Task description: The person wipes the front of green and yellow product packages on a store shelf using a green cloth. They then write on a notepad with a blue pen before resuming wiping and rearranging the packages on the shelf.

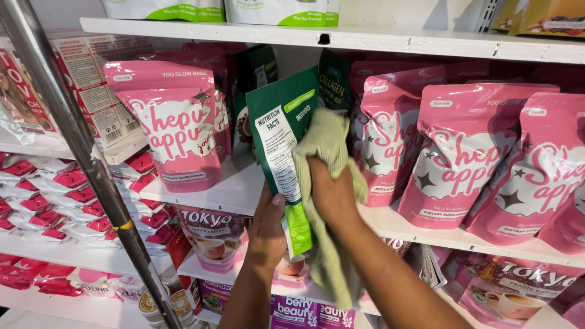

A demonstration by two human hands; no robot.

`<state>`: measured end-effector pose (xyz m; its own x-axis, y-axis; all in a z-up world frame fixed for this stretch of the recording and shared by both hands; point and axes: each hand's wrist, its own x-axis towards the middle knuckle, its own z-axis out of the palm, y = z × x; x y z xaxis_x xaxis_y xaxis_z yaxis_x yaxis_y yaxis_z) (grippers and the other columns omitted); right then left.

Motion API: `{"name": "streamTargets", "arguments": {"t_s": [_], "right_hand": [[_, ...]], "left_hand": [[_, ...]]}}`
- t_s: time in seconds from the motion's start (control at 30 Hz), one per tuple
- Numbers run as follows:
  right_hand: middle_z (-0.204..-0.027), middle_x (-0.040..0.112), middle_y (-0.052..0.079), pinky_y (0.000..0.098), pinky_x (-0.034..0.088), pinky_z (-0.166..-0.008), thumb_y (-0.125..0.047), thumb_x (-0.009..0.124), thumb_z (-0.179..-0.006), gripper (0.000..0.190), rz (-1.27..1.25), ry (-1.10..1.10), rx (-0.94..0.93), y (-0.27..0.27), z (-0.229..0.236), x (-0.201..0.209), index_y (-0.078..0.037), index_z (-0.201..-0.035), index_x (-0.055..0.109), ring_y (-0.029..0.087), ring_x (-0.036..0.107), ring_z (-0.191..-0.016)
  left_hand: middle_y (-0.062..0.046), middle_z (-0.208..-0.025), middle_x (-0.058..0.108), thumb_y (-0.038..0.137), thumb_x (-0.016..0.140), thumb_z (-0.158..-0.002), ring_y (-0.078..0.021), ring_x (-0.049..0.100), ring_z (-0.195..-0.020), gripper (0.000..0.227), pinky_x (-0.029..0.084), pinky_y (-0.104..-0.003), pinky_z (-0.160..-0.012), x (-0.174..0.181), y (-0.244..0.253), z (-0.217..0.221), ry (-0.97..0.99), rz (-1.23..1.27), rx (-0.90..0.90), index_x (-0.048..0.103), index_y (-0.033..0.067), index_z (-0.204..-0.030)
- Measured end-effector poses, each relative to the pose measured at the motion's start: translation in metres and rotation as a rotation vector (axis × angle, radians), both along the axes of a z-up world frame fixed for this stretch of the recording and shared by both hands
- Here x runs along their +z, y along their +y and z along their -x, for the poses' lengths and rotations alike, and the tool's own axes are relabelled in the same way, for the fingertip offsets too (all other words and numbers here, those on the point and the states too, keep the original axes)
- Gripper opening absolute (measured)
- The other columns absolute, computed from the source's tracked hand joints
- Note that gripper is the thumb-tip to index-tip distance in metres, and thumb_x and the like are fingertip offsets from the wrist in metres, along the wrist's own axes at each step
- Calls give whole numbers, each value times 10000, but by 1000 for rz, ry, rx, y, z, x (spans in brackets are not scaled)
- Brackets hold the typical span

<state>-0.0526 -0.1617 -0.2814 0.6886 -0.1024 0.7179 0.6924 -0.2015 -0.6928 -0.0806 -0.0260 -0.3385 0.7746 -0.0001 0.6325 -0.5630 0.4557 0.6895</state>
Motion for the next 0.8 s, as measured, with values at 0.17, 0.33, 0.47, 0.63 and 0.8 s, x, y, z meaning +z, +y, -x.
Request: {"name": "streamTargets", "arguments": {"t_s": [0.17,0.33,0.47,0.63,0.8], "right_hand": [[-1398,610,184,388,418,-1108,-175,525,-994,460,38,-68,19,11,58,-39,48,-1396,522,272,561,-1331],[-1254,691,130,346,520,-1004,-103,614,-934,452,-56,10,50,-10,89,1,3,-1367,541,218,658,-1186],[-1154,723,88,323,568,-941,-16,750,-812,479,-53,-170,-210,-48,90,28,1,-1265,597,183,709,-1058],[-1124,719,65,312,569,-920,-7,811,-859,405,-159,-240,-288,-87,96,49,-12,-1219,626,144,690,-1011],[-1142,712,44,282,551,-929,-16,802,-884,371,-187,-222,-296,-94,96,48,-8,-1226,656,134,684,-1023]], "left_hand": [[-202,-1610,416,251,417,-1061,-278,426,-1474,624,310,-356,-1216,31,-14,25,-199,-93,88,282,-20,-1607],[-226,-1677,277,291,492,-1067,-329,358,-1533,726,267,-403,-1269,34,-35,42,-378,-203,145,127,33,-1640],[-215,-1697,174,252,527,-1009,-355,173,-1594,584,149,-456,-1285,35,-32,55,-691,-664,758,360,173,-1563],[-237,-1703,257,188,680,-1001,-362,257,-1596,782,225,-457,-1293,17,-14,24,-466,-349,612,249,-23,-1620],[-173,-1377,612,143,761,-927,-291,616,-1276,683,471,-475,-1122,-19,1,4,-27,-31,-561,425,-47,-1491]]}}
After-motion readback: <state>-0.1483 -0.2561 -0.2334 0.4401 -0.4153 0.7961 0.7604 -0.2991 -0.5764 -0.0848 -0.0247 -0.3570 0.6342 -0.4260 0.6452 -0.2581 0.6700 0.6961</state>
